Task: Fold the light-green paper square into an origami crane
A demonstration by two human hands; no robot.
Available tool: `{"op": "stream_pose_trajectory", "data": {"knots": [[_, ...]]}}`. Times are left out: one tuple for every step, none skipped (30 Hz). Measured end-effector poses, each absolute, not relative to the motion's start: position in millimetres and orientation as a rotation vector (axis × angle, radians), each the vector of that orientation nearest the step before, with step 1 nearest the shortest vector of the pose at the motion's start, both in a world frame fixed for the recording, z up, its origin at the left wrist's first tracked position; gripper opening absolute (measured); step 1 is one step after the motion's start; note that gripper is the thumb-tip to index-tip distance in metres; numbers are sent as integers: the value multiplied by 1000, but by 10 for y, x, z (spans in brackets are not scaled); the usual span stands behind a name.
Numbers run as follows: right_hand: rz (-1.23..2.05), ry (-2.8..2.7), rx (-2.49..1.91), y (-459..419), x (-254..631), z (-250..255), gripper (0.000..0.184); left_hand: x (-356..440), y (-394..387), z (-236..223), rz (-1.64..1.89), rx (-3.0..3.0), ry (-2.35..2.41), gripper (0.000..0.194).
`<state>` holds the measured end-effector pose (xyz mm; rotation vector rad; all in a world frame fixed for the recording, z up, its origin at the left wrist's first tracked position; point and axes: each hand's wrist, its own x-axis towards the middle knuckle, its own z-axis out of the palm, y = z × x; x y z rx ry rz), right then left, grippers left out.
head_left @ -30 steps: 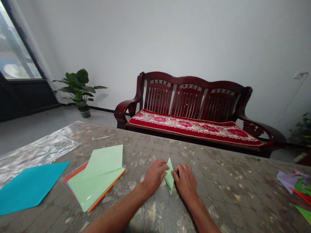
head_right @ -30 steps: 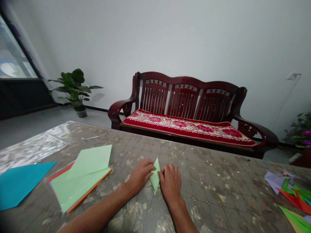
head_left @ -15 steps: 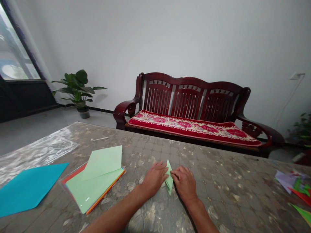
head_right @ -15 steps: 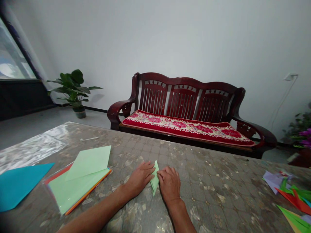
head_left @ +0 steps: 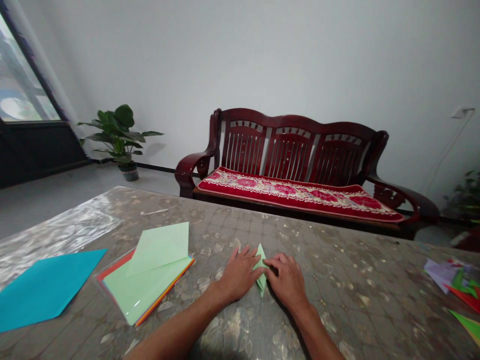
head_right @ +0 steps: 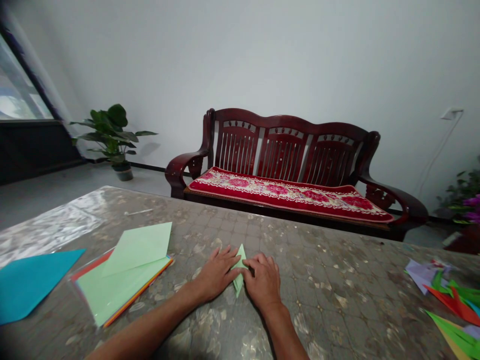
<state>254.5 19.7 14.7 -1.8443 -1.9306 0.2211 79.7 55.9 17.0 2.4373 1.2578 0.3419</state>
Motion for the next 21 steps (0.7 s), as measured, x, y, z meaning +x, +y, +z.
{"op": "stream_pose_trajectory", "data": {"knots": [[223,-1924,-1849,187,2535,160,17,814,547,174,346,2437,1275,39],[226,-1922,-1850,176,2526,172,18,828,537,175,343,2436,1287,40],[227,-1924,-1848,166,2519,182,20,837,529,173,337,2434,1293,41],[229,-1927,-1843,156,2513,190,22,842,525,170,331,2432,1293,43],[232,-1932,-1838,148,2509,195,24,843,523,168,326,2430,1291,45],[236,-1938,-1833,141,2507,199,26,842,523,168,321,2426,1288,46],[238,-1942,-1831,136,2507,201,27,839,524,172,315,2421,1286,48],[238,-1945,-1830,132,2507,202,29,833,526,182,304,2416,1283,49],[237,-1945,-1830,129,2509,202,30,826,528,197,289,2411,1276,51],[237,-1946,-1830,127,2510,201,31,817,529,216,266,2409,1264,53],[237,-1948,-1831,126,2512,200,32,805,531,238,237,2409,1246,57],[240,-1951,-1831,125,2513,198,33,791,532,259,206,2412,1221,61],[244,-1954,-1831,123,2514,197,33,775,533,278,174,2418,1192,66],[248,-1957,-1828,122,2514,196,33,757,534,292,148,2426,1161,70],[251,-1961,-1824,120,2514,196,33,740,533,299,132,2437,1132,73],[250,-1963,-1820,119,2513,197,33,722,531,299,127,2449,1108,75],[248,-1963,-1817,117,2511,198,33,705,527,294,131,2462,1090,76],[244,-1962,-1815,116,2510,200,34,689,521,284,144,2475,1077,77],[239,-1962,-1816,115,2509,203,34,674,514,273,165,2488,1063,76],[233,-1963,-1818,114,2509,204,35,659,506,261,190,2501,1046,75],[224,-1965,-1821,114,2509,206,35,645,498,251,214,2518,1017,74]]}}
